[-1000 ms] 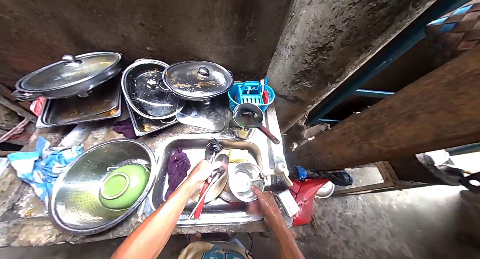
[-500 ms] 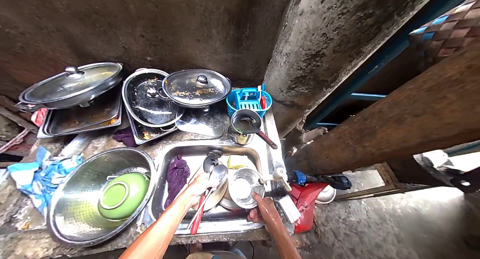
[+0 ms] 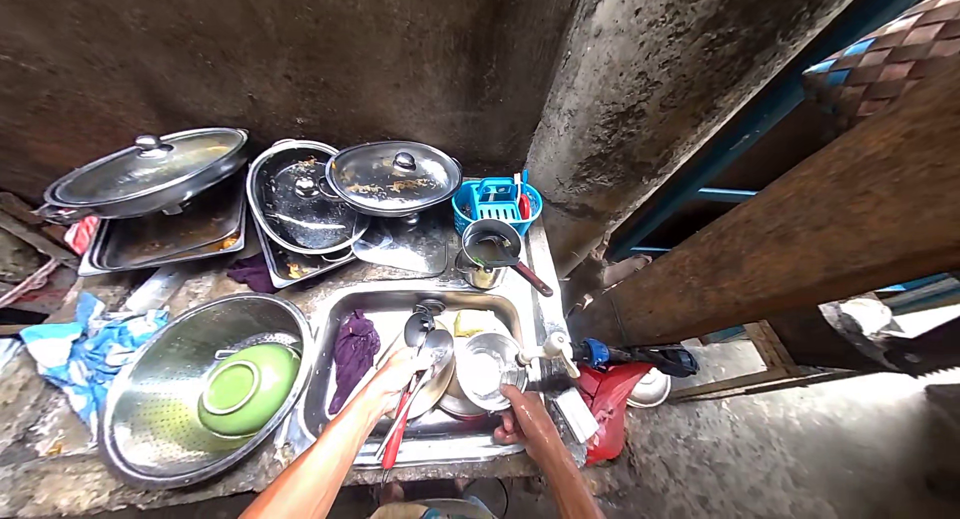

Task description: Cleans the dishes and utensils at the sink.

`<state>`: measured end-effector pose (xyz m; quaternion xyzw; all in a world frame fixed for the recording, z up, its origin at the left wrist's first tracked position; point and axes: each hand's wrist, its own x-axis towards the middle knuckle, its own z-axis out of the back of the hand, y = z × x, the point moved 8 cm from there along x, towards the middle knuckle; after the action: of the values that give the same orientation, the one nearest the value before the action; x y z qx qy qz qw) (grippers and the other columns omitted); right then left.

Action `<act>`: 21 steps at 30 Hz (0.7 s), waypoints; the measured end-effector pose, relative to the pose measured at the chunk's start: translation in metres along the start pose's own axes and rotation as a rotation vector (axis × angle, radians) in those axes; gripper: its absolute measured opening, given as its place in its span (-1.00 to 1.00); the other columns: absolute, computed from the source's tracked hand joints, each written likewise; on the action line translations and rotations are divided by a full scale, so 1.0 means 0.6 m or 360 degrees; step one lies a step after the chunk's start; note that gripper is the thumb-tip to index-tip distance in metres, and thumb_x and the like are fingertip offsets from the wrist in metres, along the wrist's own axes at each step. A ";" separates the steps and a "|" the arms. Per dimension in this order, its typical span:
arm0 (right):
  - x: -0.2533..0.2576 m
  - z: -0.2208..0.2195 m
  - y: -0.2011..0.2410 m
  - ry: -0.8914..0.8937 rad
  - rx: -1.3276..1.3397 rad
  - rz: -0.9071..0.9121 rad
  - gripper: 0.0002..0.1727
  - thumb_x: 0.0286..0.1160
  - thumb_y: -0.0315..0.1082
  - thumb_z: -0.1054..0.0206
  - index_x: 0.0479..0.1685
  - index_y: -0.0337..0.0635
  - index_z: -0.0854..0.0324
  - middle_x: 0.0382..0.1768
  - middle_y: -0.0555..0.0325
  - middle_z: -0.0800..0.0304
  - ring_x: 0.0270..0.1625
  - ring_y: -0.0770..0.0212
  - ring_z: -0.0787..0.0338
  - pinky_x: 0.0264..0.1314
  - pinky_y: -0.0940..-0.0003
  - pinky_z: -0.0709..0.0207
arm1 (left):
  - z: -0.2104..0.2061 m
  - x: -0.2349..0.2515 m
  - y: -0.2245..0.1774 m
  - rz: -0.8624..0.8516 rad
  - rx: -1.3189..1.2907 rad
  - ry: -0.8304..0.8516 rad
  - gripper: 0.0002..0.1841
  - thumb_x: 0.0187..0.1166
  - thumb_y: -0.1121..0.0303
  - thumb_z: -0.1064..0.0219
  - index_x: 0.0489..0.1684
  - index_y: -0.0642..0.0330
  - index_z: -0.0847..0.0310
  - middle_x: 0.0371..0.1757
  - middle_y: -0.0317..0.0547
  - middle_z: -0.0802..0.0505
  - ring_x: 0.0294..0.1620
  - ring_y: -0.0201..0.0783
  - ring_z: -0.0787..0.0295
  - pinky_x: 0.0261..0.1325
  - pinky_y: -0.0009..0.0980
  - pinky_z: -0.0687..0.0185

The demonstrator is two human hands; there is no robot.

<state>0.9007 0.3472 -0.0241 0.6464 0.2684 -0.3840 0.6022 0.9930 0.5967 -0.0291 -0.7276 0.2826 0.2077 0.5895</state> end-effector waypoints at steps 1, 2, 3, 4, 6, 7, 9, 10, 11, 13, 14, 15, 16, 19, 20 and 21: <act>-0.003 -0.001 0.002 -0.0001 -0.0003 0.0004 -0.58 0.79 -0.06 -0.14 -0.36 -0.22 -0.47 -0.82 0.13 -0.52 -0.75 0.17 -0.68 -0.60 0.24 -0.70 | 0.003 0.000 0.003 0.0013 0.0014 -0.0028 -0.78 0.50 0.60 -0.36 0.03 0.28 -0.51 -0.35 -0.09 -0.76 -0.47 -0.32 -0.69 -0.44 -0.44 -0.64; -0.007 -0.002 0.004 -0.0001 -0.0012 0.0014 -0.60 0.80 -0.09 -0.13 -0.35 -0.23 -0.47 -0.81 0.14 -0.53 -0.74 0.17 -0.69 -0.59 0.25 -0.71 | 0.007 0.000 0.007 0.0038 0.0058 -0.0053 -0.79 0.52 0.58 -0.34 0.04 0.26 -0.50 -0.36 -0.11 -0.72 -0.49 -0.33 -0.64 -0.47 -0.44 -0.59; -0.009 -0.002 0.005 -0.0003 -0.0013 0.0021 -0.60 0.81 -0.11 -0.12 -0.37 -0.23 -0.47 -0.81 0.14 -0.53 -0.74 0.18 -0.69 -0.60 0.26 -0.71 | 0.009 0.000 0.011 0.0059 0.0090 -0.0075 -0.82 0.52 0.58 -0.31 -0.01 0.24 -0.49 -0.40 -0.13 -0.69 -0.53 -0.34 -0.61 -0.51 -0.45 -0.55; -0.011 0.000 0.005 -0.0008 -0.0012 0.0027 -0.60 0.81 -0.14 -0.11 -0.39 -0.23 -0.47 -0.81 0.14 -0.54 -0.74 0.18 -0.70 -0.60 0.26 -0.71 | 0.010 -0.002 0.012 0.0072 0.0103 -0.0083 -0.83 0.52 0.59 -0.29 -0.03 0.24 -0.49 -0.41 -0.14 -0.68 -0.56 -0.35 -0.58 -0.54 -0.46 -0.53; -0.014 0.001 0.005 -0.0017 -0.0002 0.0040 -0.61 0.82 -0.18 -0.08 -0.41 -0.23 -0.46 -0.81 0.14 -0.54 -0.74 0.18 -0.70 -0.59 0.26 -0.71 | 0.011 -0.007 0.015 0.0114 0.0088 -0.0097 -0.87 0.55 0.59 -0.26 -0.07 0.24 -0.47 -0.46 -0.14 -0.66 -0.64 -0.36 -0.53 -0.60 -0.47 -0.49; -0.016 0.001 0.005 -0.0021 0.0011 0.0048 -0.63 0.82 -0.20 -0.07 -0.40 -0.23 -0.45 -0.81 0.14 -0.54 -0.75 0.18 -0.69 -0.60 0.27 -0.71 | 0.012 -0.009 0.017 0.0146 0.0075 -0.0103 -0.89 0.56 0.59 -0.25 -0.09 0.23 -0.45 -0.50 -0.15 -0.64 -0.69 -0.37 -0.49 -0.66 -0.50 -0.46; -0.015 0.001 0.003 -0.0034 0.0039 0.0064 -0.64 0.83 -0.23 -0.05 -0.39 -0.24 -0.44 -0.82 0.13 -0.53 -0.75 0.18 -0.69 -0.61 0.28 -0.70 | 0.015 -0.012 0.022 0.0209 0.0027 -0.0093 -0.89 0.58 0.59 -0.23 -0.09 0.22 -0.43 -0.49 -0.15 -0.62 -0.73 -0.38 -0.47 -0.72 -0.52 -0.44; -0.015 0.001 0.002 -0.0043 0.0048 0.0071 -0.65 0.83 -0.24 -0.04 -0.38 -0.25 -0.43 -0.82 0.13 -0.53 -0.75 0.18 -0.69 -0.60 0.28 -0.71 | 0.016 -0.013 0.024 0.0223 -0.0001 -0.0082 -0.88 0.58 0.59 -0.22 -0.08 0.22 -0.42 -0.48 -0.15 -0.62 -0.73 -0.38 -0.47 -0.72 -0.52 -0.45; -0.015 0.000 0.002 -0.0058 0.0061 0.0079 -0.64 0.83 -0.24 -0.03 -0.38 -0.25 -0.44 -0.82 0.13 -0.53 -0.75 0.18 -0.69 -0.61 0.27 -0.71 | 0.016 -0.013 0.025 0.0229 -0.0021 -0.0073 -0.87 0.57 0.60 -0.22 -0.08 0.22 -0.41 -0.48 -0.14 -0.62 -0.74 -0.38 -0.48 -0.73 -0.52 -0.46; -0.017 -0.008 0.006 -0.0073 0.0082 0.0116 -0.66 0.84 -0.26 -0.02 -0.36 -0.26 -0.44 -0.82 0.13 -0.53 -0.75 0.19 -0.70 -0.61 0.29 -0.70 | 0.017 -0.015 0.027 0.0239 -0.0032 -0.0065 -0.86 0.56 0.61 -0.21 -0.09 0.21 -0.40 -0.49 -0.14 -0.61 -0.75 -0.38 -0.47 -0.73 -0.53 -0.46; -0.019 -0.015 0.011 -0.0075 0.0084 0.0150 -0.67 0.84 -0.27 -0.02 -0.34 -0.26 -0.44 -0.82 0.13 -0.54 -0.74 0.19 -0.70 -0.61 0.31 -0.70 | 0.018 -0.016 0.027 0.0239 -0.0038 -0.0068 -0.86 0.57 0.62 -0.20 -0.08 0.21 -0.40 -0.49 -0.14 -0.61 -0.75 -0.38 -0.47 -0.74 -0.53 -0.45; -0.020 -0.024 0.016 -0.0075 0.0085 0.0187 -0.67 0.84 -0.28 -0.02 -0.34 -0.27 -0.44 -0.82 0.12 -0.55 -0.74 0.19 -0.71 -0.60 0.31 -0.69 | 0.019 -0.016 0.026 0.0236 -0.0047 -0.0073 -0.86 0.57 0.62 -0.20 -0.09 0.21 -0.40 -0.49 -0.15 -0.61 -0.75 -0.38 -0.47 -0.74 -0.53 -0.46; -0.021 -0.034 0.021 -0.0069 0.0087 0.0223 -0.67 0.84 -0.28 -0.01 -0.34 -0.28 -0.44 -0.81 0.13 -0.56 -0.73 0.20 -0.72 -0.58 0.31 -0.70 | 0.020 -0.018 0.027 0.0233 -0.0060 -0.0081 -0.86 0.56 0.63 -0.19 -0.07 0.22 -0.40 -0.49 -0.14 -0.61 -0.74 -0.38 -0.48 -0.73 -0.53 -0.46; -0.024 -0.071 0.037 -0.0021 0.0167 0.0330 -0.67 0.84 -0.28 -0.02 -0.33 -0.29 -0.44 -0.77 0.15 -0.58 -0.70 0.23 -0.71 -0.52 0.32 -0.72 | 0.022 -0.020 0.025 0.0211 -0.0067 -0.0114 -0.80 0.50 0.68 -0.19 -0.05 0.23 -0.38 -0.49 -0.13 -0.61 -0.74 -0.37 -0.50 -0.73 -0.51 -0.49; -0.025 -0.086 0.043 0.0001 0.0211 0.0363 -0.68 0.85 -0.28 -0.04 -0.30 -0.31 -0.45 -0.75 0.15 -0.58 -0.70 0.24 -0.70 -0.53 0.34 -0.71 | 0.022 -0.021 0.024 0.0191 -0.0064 -0.0133 -0.78 0.47 0.69 -0.19 -0.05 0.23 -0.38 -0.48 -0.13 -0.62 -0.71 -0.36 -0.51 -0.70 -0.50 -0.50; -0.028 -0.101 0.052 0.0028 0.0241 0.0400 -0.67 0.85 -0.28 -0.04 -0.27 -0.33 -0.47 -0.73 0.14 -0.61 -0.69 0.26 -0.70 -0.54 0.37 -0.69 | 0.022 -0.022 0.023 0.0163 -0.0069 -0.0147 -0.76 0.45 0.70 -0.19 -0.02 0.23 -0.42 -0.44 -0.11 -0.66 -0.65 -0.34 -0.56 -0.66 -0.47 -0.54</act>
<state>0.9269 0.4048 0.0060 0.7218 0.1610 -0.3192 0.5926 0.9746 0.6097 -0.0337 -0.7145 0.2872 0.2770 0.5747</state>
